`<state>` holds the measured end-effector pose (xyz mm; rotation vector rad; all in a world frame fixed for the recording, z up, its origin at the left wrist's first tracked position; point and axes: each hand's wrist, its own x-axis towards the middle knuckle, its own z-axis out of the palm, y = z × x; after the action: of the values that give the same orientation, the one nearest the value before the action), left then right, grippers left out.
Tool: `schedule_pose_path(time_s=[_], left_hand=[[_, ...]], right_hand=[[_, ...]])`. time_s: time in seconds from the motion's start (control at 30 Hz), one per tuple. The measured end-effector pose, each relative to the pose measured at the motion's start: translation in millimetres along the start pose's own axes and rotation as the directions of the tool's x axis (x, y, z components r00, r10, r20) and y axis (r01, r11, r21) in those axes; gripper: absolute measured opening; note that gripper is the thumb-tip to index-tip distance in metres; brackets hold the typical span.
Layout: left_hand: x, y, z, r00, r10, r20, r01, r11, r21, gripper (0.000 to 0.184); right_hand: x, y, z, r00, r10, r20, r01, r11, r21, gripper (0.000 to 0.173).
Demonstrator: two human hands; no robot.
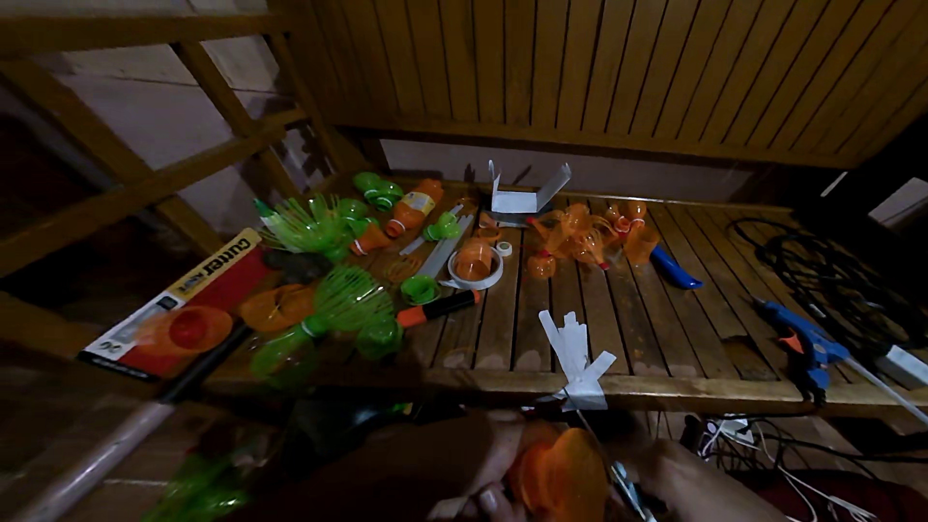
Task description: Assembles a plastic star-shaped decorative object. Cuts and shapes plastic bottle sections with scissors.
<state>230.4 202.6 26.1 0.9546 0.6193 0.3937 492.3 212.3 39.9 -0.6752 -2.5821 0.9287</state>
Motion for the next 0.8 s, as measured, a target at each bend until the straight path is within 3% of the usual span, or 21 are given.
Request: schedule_pose_path(time_s=[0.13, 0.23, 0.3, 0.33, 0.37, 0.4, 0.43, 0.5, 0.67, 0.8], left_hand=[[0, 3, -3, 0.996, -0.041, 0.076, 0.041, 0.999, -0.010, 0.045], [0, 5, -1, 0.997, -0.053, 0.059, 0.053, 0.999, -0.006, 0.044], [-3, 4, 14, 0.990, 0.034, -0.136, -0.039, 0.998, -0.039, 0.042], [-3, 9, 33, 0.942, 0.029, -0.333, -0.044, 0.998, -0.036, 0.045], [-2, 14, 41, 0.912, 0.007, -0.409, -0.016, 1.000, -0.019, 0.047], [-4, 11, 34, 0.939, 0.025, -0.344, -0.029, 1.000, -0.006, 0.048], [-3, 4, 15, 0.983, 0.046, -0.179, -0.047, 0.999, -0.002, 0.047], [1, -3, -3, 0.997, 0.074, 0.005, -0.074, 0.997, 0.002, 0.044], [1, 4, 10, 0.997, -0.023, -0.070, 0.019, 0.998, -0.061, 0.048], [-3, 16, 15, 0.987, -0.145, -0.076, 0.148, 0.989, 0.028, 0.049]], right_hand=[[-2, 3, -3, 0.999, -0.018, 0.043, 0.017, 0.999, 0.036, 0.023], [-4, 4, -5, 0.997, -0.009, 0.071, 0.005, 0.999, 0.054, 0.029], [-7, 2, -5, 0.996, 0.013, 0.086, -0.018, 0.998, 0.055, 0.032], [-8, 2, -5, 0.995, 0.029, 0.098, -0.035, 0.997, 0.067, 0.031], [-9, 2, -4, 0.994, 0.036, 0.108, -0.045, 0.996, 0.078, 0.030], [-9, 2, -3, 0.992, 0.038, 0.119, -0.050, 0.994, 0.095, 0.029], [-9, 3, -2, 0.992, 0.033, 0.123, -0.047, 0.993, 0.107, 0.028], [-9, 2, 1, 0.995, 0.023, 0.100, -0.034, 0.993, 0.111, 0.030], [-3, -3, 3, 1.000, 0.018, 0.021, -0.019, 0.996, 0.085, 0.038], [0, -3, 3, 1.000, 0.012, 0.015, -0.014, 0.995, 0.094, 0.032]])
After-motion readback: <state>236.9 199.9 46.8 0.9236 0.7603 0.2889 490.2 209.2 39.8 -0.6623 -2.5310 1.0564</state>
